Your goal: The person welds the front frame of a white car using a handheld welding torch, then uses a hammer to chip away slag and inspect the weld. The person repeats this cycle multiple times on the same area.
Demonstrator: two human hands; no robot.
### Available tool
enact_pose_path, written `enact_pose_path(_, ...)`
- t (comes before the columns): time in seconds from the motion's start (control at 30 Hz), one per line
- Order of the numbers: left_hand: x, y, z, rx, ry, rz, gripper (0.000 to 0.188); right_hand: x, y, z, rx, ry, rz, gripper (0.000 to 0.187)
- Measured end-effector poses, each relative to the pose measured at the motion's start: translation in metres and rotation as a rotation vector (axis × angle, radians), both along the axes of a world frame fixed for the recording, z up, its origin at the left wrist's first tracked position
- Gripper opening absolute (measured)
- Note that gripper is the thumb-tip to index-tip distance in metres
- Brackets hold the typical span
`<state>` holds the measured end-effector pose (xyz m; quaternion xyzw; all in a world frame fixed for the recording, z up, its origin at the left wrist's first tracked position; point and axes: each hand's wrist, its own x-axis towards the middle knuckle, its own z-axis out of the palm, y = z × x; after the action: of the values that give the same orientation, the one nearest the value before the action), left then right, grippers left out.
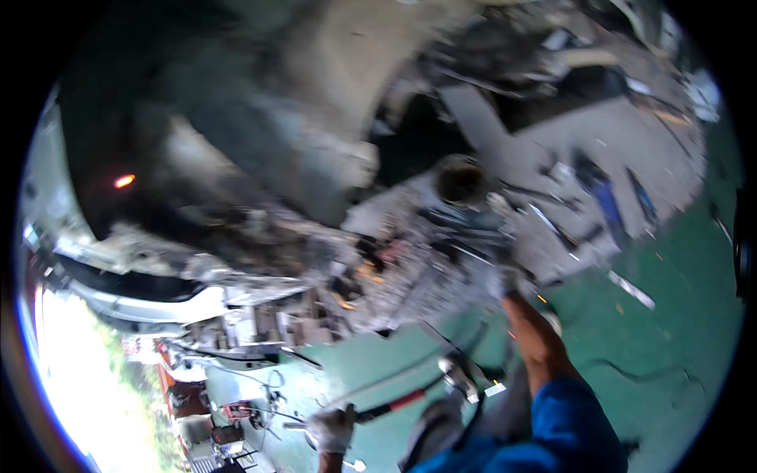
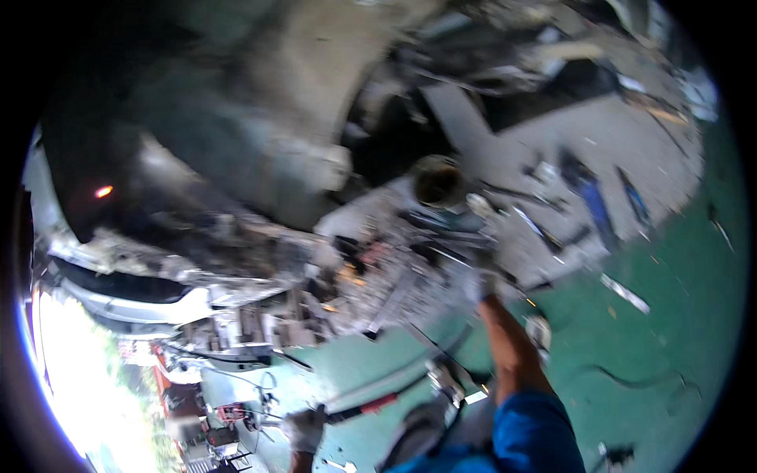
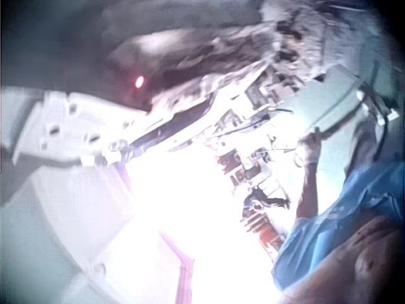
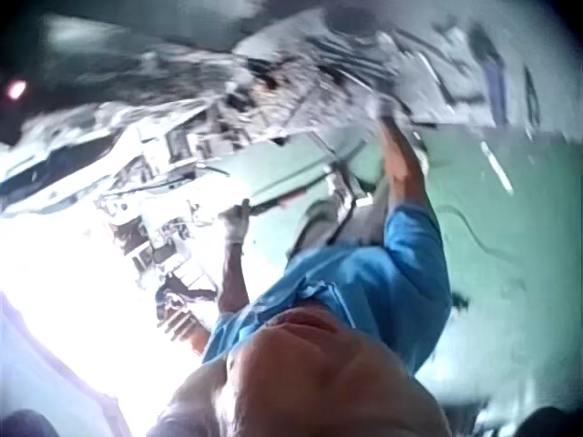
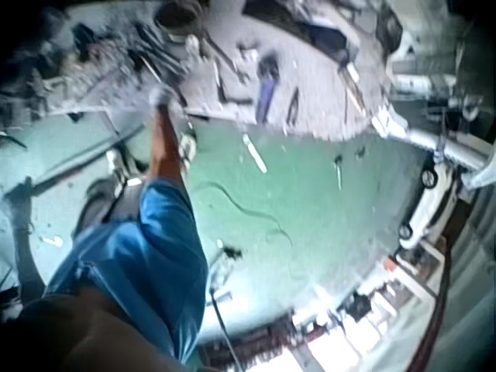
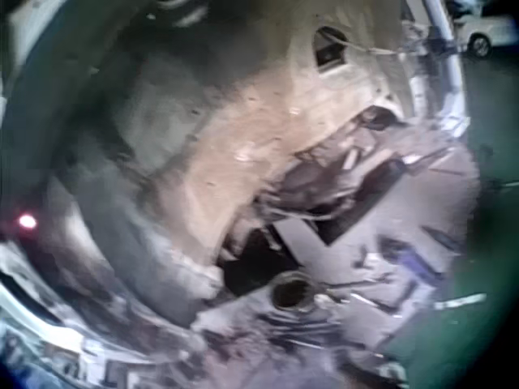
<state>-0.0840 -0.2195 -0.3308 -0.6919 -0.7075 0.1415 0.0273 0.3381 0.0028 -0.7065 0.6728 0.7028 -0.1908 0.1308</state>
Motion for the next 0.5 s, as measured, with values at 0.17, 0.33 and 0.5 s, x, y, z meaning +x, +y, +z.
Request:
enact_pose_path(0.17,-0.052,-0.031,0.007,0.006,-0.037,0.193,0.06,-0.001,0.001,0.012,0.228,0.243,-0.43,0.035)
enact_pose_path(0.33,-0.061,-0.031,0.012,-0.033,-0.081,0.275,0.059,-0.057,-0.053,0.133,0.617,1.046,-0.514,0.026)
enact_pose_path(0.5,-0.022,-0.004,0.021,-0.109,-0.055,0.301,0.064,-0.108,-0.011,0.394,0.615,1.755,-0.266,0.022)
